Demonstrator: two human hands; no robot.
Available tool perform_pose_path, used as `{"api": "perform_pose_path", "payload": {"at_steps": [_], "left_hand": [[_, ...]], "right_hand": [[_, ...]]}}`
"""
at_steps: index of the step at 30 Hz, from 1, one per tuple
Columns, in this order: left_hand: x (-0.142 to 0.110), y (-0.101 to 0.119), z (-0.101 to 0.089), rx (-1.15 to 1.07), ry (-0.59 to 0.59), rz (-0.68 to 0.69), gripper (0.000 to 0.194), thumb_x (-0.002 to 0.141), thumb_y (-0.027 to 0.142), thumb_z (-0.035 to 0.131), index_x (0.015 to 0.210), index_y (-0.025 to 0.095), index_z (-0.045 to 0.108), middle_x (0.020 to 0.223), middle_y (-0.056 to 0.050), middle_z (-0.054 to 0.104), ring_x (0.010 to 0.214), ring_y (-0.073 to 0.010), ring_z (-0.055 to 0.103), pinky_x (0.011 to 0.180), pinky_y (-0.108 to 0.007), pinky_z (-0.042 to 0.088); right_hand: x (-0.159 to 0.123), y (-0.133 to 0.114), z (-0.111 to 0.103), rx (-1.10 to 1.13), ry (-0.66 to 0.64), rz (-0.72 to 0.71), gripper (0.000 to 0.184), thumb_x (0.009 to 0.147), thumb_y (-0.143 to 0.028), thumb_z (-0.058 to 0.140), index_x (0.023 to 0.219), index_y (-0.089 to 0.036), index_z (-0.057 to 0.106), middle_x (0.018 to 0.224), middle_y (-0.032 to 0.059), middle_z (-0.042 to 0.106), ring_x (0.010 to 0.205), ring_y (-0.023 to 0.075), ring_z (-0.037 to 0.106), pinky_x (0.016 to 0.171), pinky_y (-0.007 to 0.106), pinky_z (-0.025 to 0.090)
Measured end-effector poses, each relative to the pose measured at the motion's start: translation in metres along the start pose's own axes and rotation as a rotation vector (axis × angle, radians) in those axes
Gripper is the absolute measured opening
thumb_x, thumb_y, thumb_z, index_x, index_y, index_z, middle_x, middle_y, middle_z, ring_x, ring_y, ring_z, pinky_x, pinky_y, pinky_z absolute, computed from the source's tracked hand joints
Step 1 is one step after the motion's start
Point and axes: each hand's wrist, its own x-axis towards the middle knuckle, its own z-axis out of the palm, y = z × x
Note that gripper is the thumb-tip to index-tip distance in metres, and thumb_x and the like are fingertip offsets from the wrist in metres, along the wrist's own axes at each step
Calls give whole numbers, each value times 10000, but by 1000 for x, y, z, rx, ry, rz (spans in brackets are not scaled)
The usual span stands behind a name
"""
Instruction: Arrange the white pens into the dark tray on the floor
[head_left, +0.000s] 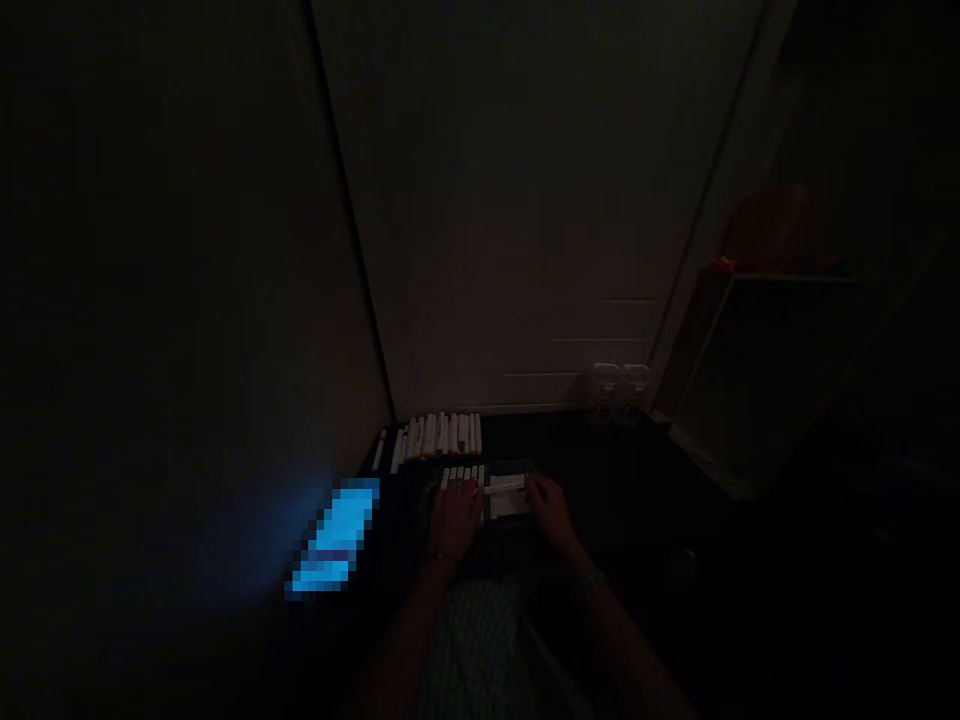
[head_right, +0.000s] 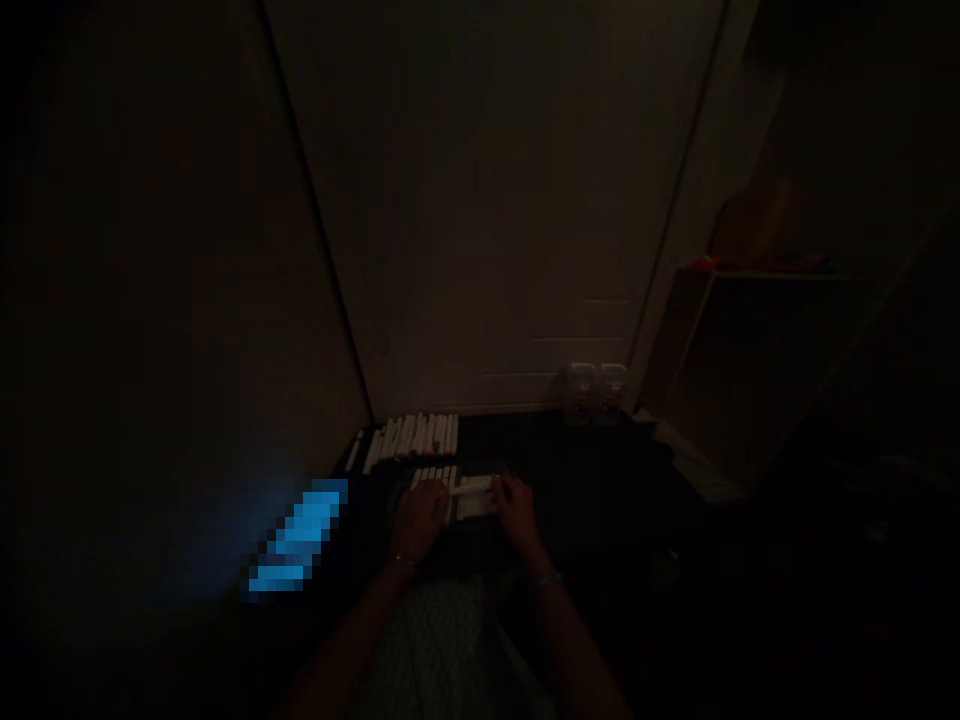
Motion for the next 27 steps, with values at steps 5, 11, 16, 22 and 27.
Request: {"api": "perform_pose_path", "payload": {"at_steps": [5, 11, 16, 22, 27], "left_hand": [[0, -1, 2, 35, -2, 12, 288, 902, 259, 270, 889, 195, 551, 898, -53, 611, 879, -181, 524, 769, -324, 340], [0, 1, -1, 42, 8, 1, 282, 895, 267, 281, 880, 193, 553, 868, -52, 609, 866, -185, 525, 763, -327, 344], [0, 1, 0, 37, 5, -6, 278, 892, 257, 283, 908, 195, 553, 909, -63, 608, 895, -190, 526, 783, -333, 352], [-2, -4, 6, 59, -5, 12, 293, 893, 249, 280, 963, 184, 557, 951, -71, 613, 920, -197, 525, 798, -342, 355], [-2, -4, 6, 87, 1, 31, 305, 897, 243, 271, 977, 174, 558, 950, -72, 613, 912, -200, 525, 782, -345, 354]], "right_hand": [[0, -5, -1, -10, 7, 22, 437, 840, -535, 390, 718, -202, 644, 713, 36, 634, 718, 165, 560, 654, 244, 409], [0, 0, -1, -58, -7, -6, 436, 867, -506, 354, 772, -194, 643, 754, 34, 634, 733, 154, 559, 710, 250, 399], [0, -1, -1, -40, -6, 20, 436, 850, -521, 376, 738, -196, 643, 728, 35, 632, 713, 161, 554, 680, 253, 405], [-1, -12, -5, 9, 1, 27, 422, 825, -538, 409, 725, -206, 651, 706, 35, 634, 716, 174, 558, 654, 255, 408], [-1, -7, -3, 2, 1, 17, 424, 843, -515, 394, 724, -195, 646, 725, 39, 634, 714, 165, 558, 665, 249, 405]]}}
